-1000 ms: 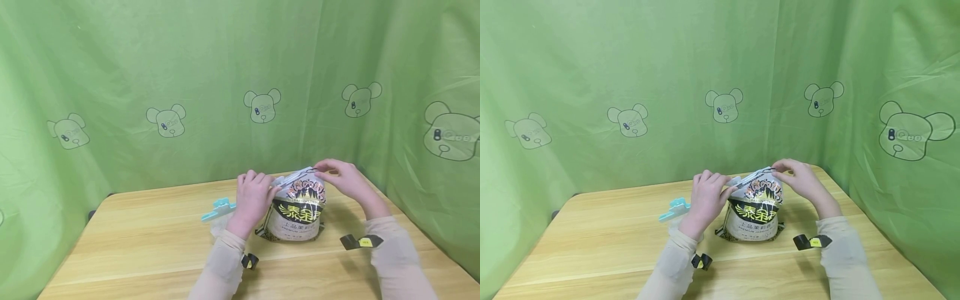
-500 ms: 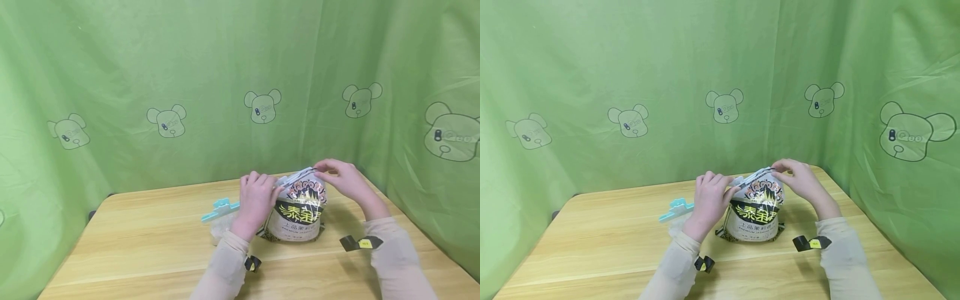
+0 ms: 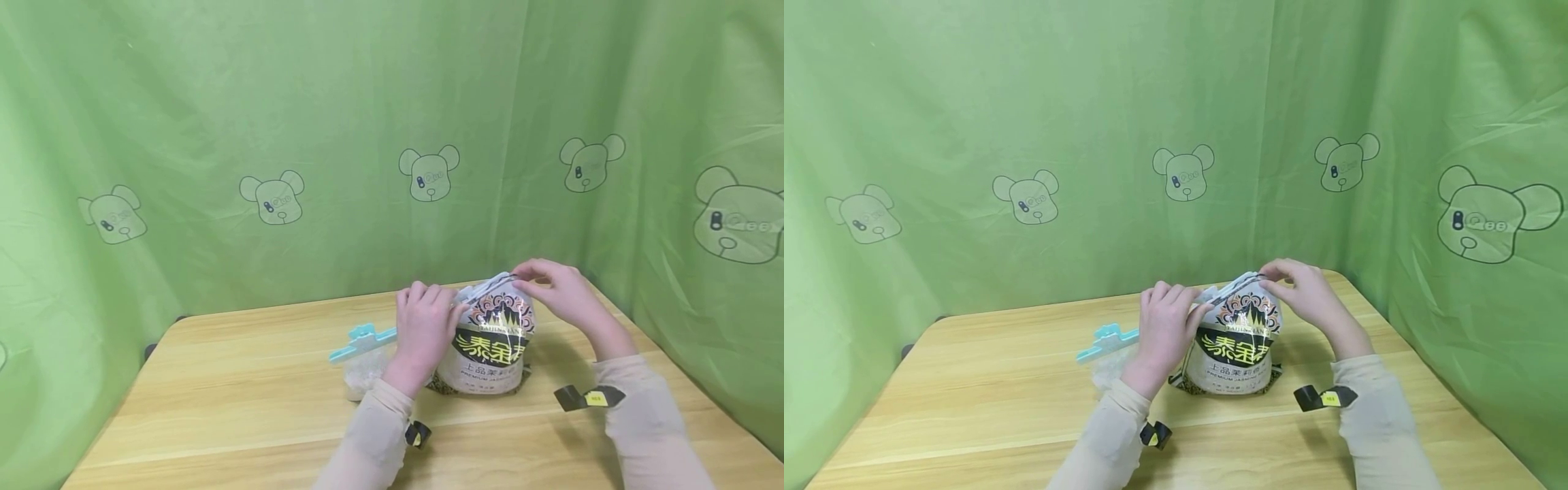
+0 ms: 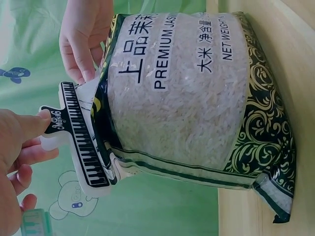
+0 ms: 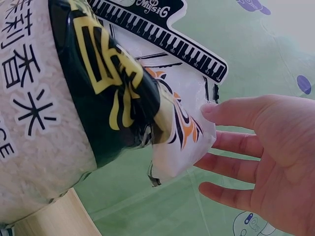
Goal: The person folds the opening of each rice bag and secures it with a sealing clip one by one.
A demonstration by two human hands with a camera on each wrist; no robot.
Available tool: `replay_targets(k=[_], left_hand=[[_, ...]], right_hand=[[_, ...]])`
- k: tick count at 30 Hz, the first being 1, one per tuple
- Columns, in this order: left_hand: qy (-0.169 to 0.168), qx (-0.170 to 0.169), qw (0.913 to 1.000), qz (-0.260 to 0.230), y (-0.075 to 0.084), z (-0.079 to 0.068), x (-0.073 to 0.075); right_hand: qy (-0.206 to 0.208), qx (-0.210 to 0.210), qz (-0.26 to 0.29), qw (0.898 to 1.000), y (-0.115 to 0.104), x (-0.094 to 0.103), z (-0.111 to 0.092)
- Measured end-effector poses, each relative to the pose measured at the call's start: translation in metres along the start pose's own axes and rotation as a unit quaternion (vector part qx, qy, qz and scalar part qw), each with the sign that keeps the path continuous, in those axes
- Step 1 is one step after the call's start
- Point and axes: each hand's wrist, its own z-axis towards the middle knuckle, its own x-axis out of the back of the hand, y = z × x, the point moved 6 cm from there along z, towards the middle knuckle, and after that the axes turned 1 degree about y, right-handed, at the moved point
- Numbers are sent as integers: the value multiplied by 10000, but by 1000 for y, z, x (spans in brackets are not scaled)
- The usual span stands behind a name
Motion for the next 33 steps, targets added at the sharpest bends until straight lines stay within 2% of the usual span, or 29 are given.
replay_targets(k=[13, 33], left_hand=[[165, 14, 9999, -18, 2, 0, 1], [-582, 120, 9981, -162, -3, 3, 0]], right_hand=[[54, 5, -10, 10000, -1, 0, 0], [-3, 23, 61, 10000, 3, 0, 0]])
